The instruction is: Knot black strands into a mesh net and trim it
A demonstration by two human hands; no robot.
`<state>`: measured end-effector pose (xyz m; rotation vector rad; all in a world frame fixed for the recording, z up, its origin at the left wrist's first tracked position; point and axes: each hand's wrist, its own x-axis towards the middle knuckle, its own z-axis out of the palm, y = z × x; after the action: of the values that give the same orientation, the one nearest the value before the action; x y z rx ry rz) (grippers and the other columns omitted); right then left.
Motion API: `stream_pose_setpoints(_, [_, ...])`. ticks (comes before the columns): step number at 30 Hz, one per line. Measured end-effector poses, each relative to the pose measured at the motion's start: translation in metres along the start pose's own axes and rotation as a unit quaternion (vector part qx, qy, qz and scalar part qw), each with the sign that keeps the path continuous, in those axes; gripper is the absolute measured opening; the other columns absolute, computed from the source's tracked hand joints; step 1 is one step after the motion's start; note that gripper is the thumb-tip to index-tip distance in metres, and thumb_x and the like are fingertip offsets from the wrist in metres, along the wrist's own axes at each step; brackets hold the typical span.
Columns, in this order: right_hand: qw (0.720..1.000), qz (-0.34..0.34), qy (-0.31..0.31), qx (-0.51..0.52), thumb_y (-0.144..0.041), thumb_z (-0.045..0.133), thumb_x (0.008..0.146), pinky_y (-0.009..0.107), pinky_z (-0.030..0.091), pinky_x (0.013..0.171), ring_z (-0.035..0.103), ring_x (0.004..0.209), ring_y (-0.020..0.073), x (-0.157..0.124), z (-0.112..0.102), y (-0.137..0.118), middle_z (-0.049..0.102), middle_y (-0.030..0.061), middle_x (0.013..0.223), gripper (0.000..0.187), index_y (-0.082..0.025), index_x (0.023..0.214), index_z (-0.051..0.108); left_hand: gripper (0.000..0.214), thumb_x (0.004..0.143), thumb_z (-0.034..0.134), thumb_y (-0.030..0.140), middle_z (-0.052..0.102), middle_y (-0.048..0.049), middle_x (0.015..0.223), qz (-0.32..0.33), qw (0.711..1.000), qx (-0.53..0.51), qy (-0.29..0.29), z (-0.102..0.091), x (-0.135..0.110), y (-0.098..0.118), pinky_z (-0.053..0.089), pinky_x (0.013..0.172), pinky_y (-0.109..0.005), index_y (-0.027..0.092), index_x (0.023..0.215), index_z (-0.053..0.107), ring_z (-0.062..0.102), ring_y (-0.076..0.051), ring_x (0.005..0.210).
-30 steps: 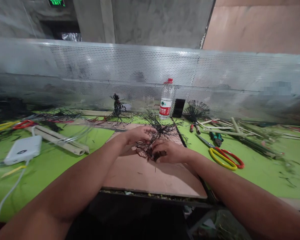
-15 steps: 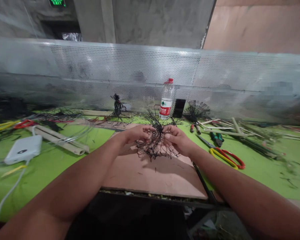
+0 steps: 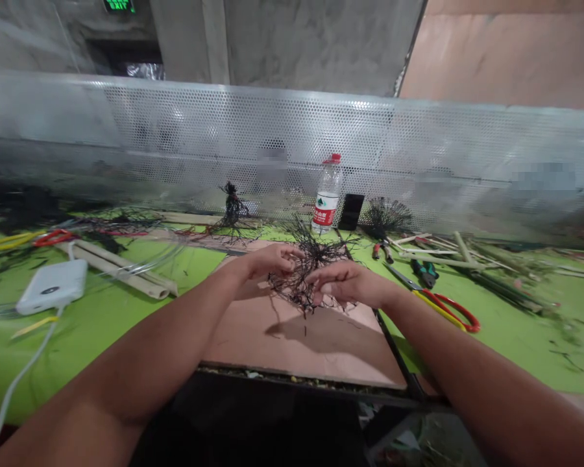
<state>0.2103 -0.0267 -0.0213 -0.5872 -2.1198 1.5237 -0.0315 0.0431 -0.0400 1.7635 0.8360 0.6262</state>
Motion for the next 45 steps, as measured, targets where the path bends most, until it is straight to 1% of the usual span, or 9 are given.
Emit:
stream_pose_setpoints(6, [0.992,-0.038,-0.07,0.095,-0.029,0.07,0.073,0.028,0.05,0.063,0.062,0.064,0.0116,0.005,0.015,0.006,0.071,0.0064,0.093,0.033,-0.02,0.105,0.067,0.053,0.064,0.058,0.014,0.053,0.0013,0.068,-0.017,1.0,0.011,-0.023,0.002,0.002,-0.006,0.041,0.053,-0.022,0.014,0.117,0.052,0.052,-0.011,0.059])
stream_pose_setpoints(13, [0.957,-0.153,0.12,0.214,-0.038,0.077,0.061,0.02,0.038,0.043,0.044,0.04,0.006,-0.009,0.004,-0.01,0.064,-0.0037,0.056,0.023,-0.025,0.078,0.069,0.054,0.063,0.058,0.011,0.056,-0.0021,0.075,-0.018,1.0,0.009,-0.017,-0.001,0.007,-0.015,0.043,0.055,-0.024,0.014,0.117,0.051,0.056,-0.012,0.061])
stream_pose_setpoints(19, [0.986,-0.11,-0.033,0.124,-0.03,0.07,0.072,0.016,0.026,0.035,0.035,0.034,0.0027,-0.011,-0.009,-0.011,0.069,0.0004,0.064,0.038,-0.023,0.109,0.065,0.049,0.065,0.059,0.012,0.055,-0.0009,0.074,-0.003,1.0,-0.007,-0.023,-0.006,0.0,-0.001,0.045,0.059,-0.026,0.015,0.114,0.054,0.055,-0.012,0.062])
stream_pose_setpoints(24, [0.98,-0.142,0.013,0.136,-0.025,0.069,0.073,0.016,0.034,0.039,0.044,0.04,0.0036,-0.007,-0.01,-0.008,0.068,-0.0013,0.067,0.028,-0.024,0.1,0.069,0.041,0.066,0.062,0.01,0.057,-0.0032,0.087,0.036,0.998,-0.043,-0.03,-0.019,-0.012,0.018,0.048,0.068,-0.027,0.016,0.107,0.061,0.055,-0.01,0.071])
stream_pose_setpoints(29, [0.963,-0.201,0.111,0.14,-0.019,0.064,0.074,0.03,0.054,0.072,0.066,0.077,0.0131,-0.005,-0.01,-0.012,0.07,0.0012,0.098,0.019,-0.026,0.09,0.071,0.034,0.068,0.066,0.011,0.059,-0.0033,0.089,0.051,0.995,-0.066,-0.056,-0.029,-0.019,0.023,0.047,0.065,-0.024,0.017,0.101,0.063,0.054,-0.009,0.071])
stream_pose_setpoints(32, [0.968,-0.226,0.104,-0.027,-0.015,0.057,0.079,0.039,0.05,0.09,0.063,0.101,0.0186,-0.004,-0.008,-0.015,0.066,0.0046,0.113,0.025,-0.024,0.097,0.07,0.03,0.066,0.066,0.01,0.059,-0.0024,0.086,0.056,0.993,-0.077,-0.076,-0.031,-0.02,0.021,0.047,0.063,-0.025,0.016,0.095,0.064,0.055,-0.01,0.069])
stream_pose_setpoints(34, [0.937,-0.258,0.109,-0.208,-0.01,0.049,0.083,0.041,0.045,0.097,0.058,0.111,0.0185,-0.002,-0.006,-0.015,0.064,0.0055,0.119,0.033,-0.024,0.106,0.068,0.028,0.066,0.066,0.009,0.059,-0.0016,0.082,0.061,0.991,-0.079,-0.085,-0.03,-0.02,0.02,0.047,0.063,-0.025,0.016,0.093,0.065,0.055,-0.009,0.067])
stream_pose_setpoints(38, [0.811,-0.328,0.156,-0.46,-0.001,0.037,0.084,0.039,0.045,0.098,0.055,0.116,0.0152,-0.001,-0.002,-0.012,0.063,0.0048,0.121,0.049,-0.025,0.121,0.059,0.028,0.066,0.066,0.009,0.06,-0.0015,0.081,0.061,0.991,-0.072,-0.09,-0.029,-0.019,0.019,0.047,0.061,-0.024,0.015,0.092,0.065,0.055,-0.009,0.065])
stream_pose_setpoints(45, [0.733,-0.374,0.246,-0.513,-0.001,0.045,0.082,0.037,0.048,0.095,0.06,0.109,0.0152,0.002,-0.006,-0.003,0.064,0.0018,0.119,0.047,-0.028,0.118,0.061,0.031,0.065,0.067,0.01,0.061,-0.0018,0.085,0.051,0.992,-0.059,-0.095,-0.025,-0.016,0.017,0.05,0.064,-0.026,0.017,0.095,0.064,0.058,-0.011,0.068])
